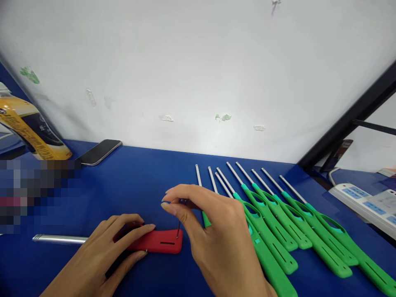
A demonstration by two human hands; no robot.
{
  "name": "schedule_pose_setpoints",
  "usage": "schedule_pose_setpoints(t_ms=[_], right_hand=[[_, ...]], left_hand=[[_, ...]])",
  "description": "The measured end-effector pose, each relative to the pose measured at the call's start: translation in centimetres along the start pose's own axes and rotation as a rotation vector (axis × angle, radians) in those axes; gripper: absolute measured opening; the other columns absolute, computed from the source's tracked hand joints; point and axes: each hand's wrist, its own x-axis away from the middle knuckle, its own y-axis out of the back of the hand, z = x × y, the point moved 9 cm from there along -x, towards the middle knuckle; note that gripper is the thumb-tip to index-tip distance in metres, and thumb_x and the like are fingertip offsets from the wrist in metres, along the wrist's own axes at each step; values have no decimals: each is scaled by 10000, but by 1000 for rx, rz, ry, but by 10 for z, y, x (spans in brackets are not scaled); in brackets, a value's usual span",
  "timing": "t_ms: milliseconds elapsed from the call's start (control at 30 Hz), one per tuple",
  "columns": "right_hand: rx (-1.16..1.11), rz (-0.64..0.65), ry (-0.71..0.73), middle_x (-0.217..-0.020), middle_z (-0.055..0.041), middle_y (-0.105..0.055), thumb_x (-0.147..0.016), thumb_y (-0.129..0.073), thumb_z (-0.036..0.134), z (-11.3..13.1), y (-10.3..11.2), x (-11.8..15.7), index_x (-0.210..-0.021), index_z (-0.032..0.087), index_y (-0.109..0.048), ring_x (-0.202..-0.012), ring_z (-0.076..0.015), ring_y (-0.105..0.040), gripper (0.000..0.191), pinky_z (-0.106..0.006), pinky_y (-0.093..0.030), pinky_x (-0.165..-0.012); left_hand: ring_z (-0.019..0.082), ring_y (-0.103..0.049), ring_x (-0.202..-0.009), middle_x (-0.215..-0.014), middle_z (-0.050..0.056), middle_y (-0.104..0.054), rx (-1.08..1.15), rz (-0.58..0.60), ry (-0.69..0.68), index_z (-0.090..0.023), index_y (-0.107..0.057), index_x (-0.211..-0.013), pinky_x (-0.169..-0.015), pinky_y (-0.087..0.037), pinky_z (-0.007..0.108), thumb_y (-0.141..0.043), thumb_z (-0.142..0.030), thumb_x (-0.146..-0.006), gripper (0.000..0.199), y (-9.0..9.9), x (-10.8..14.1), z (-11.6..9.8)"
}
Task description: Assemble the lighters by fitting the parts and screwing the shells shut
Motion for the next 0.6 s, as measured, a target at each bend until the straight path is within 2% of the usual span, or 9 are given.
schedule_pose_setpoints(t_ms=[100,167,267,333,467,533,600], right_hand=[[9,81,52,-1064,79,-850,-1007,-697,193,5,-4,0,-1021,319,-787,-1014,-135,-814,155,-175,-627,-877],[32,82,93,-1100,61,-834,-1018,-677,184,8,-3,-1,-1021,320,-788,-1054,-133,-796,175,-187,-617,-911],[80,63,112,-1068,38,-788,-1030,-667,197,10,0,-1,-1022,349,-805,-957,-126,-774,206,-200,-620,-821],[89,82,101,-1068,34,-782,-1049,-631,195,9,-1,-1,-1114,375,-799,-921,-126,-768,255,-203,-617,-763],[64,142,87,-1199,57,-812,-1072,-557,177,11,-7,1,-1279,393,-734,-1104,-142,-777,348,-221,-621,-920],[34,163,77,-1186,49,-812,-1054,-622,226,12,-8,1,-1229,390,-752,-1104,-160,-778,273,-244,-623,-949],[1,178,74,-1121,38,-798,-1018,-703,259,12,-9,2,-1133,386,-780,-1036,-161,-776,189,-238,-631,-901]], left_hand=[[252,-665,-1069,-1289,46,-642,-7,11,5,-360,-565,-1457,-870,-579,415,-574,-321,-1090,370,-1,1,0],[249,-662,-1075,-1293,46,-638,0,7,4,-361,-561,-1459,-876,-578,415,-566,-318,-1094,367,-2,2,0],[248,-661,-1072,-1289,45,-637,4,10,6,-366,-560,-1460,-875,-574,414,-561,-319,-1096,367,-2,3,1],[253,-662,-1072,-1291,47,-637,1,18,15,-368,-559,-1463,-872,-575,420,-567,-324,-1093,373,-3,3,1],[256,-664,-1082,-1294,47,-639,0,21,22,-373,-557,-1467,-879,-583,427,-570,-326,-1091,378,-3,3,1],[254,-665,-1075,-1287,45,-644,0,13,18,-372,-565,-1458,-877,-589,423,-573,-327,-1088,373,-1,2,1],[248,-669,-1053,-1267,42,-653,-3,8,9,-360,-580,-1443,-864,-596,406,-582,-317,-1081,365,1,0,-1]])
